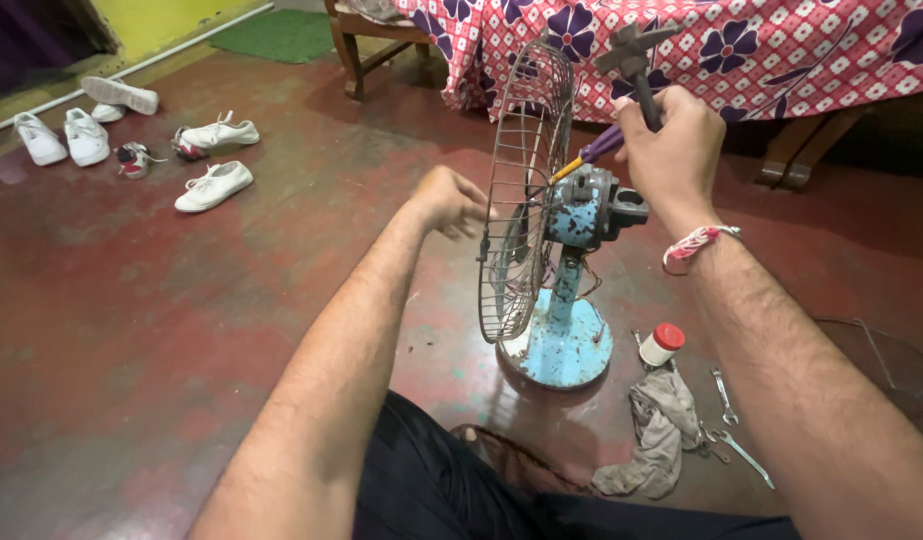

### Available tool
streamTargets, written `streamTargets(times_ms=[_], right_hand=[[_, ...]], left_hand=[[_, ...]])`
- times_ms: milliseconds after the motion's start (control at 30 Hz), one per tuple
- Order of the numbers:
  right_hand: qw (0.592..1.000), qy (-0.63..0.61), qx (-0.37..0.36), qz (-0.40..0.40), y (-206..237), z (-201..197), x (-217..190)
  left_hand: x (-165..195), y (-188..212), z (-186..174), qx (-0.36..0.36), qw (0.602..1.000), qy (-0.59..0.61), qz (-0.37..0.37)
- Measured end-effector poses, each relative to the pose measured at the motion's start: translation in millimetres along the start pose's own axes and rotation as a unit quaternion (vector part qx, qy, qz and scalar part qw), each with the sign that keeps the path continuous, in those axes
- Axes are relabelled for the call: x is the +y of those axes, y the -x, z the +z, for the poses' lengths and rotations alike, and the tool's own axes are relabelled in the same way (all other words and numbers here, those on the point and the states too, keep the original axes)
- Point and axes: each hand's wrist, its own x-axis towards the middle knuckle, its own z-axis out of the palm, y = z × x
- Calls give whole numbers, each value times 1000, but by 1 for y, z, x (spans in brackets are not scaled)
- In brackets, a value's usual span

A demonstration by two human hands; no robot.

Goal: The person sits on the floor and services a pedestal fan. They wipe the fan blades with a cloth, unscrew the blade hub with a screwdriver, remove the blade assembly from the motor, and use a hammer and pliers on the motor housing before handling the detached blades on the floor.

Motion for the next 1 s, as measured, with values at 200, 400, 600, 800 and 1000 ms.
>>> streamTargets(times_ms=[200, 400, 600, 800, 1000], right_hand=[[1000, 1, 3, -10, -3, 0, 0], [999, 38, 10, -15, -5, -4, 3], [998, 64, -1, 23, -6, -9, 5], [998, 51, -12, 22, -10, -12, 5], [999, 15, -22, 24, -11, -15, 7]], left_hand=[[86, 48, -4, 464, 844, -70, 260], [155, 63, 23, 402, 704, -236, 535], [157, 17, 59, 312, 689, -451, 474], [150, -21, 74, 279, 768, -374, 440], [152, -21, 77, 281, 763, -395, 428]])
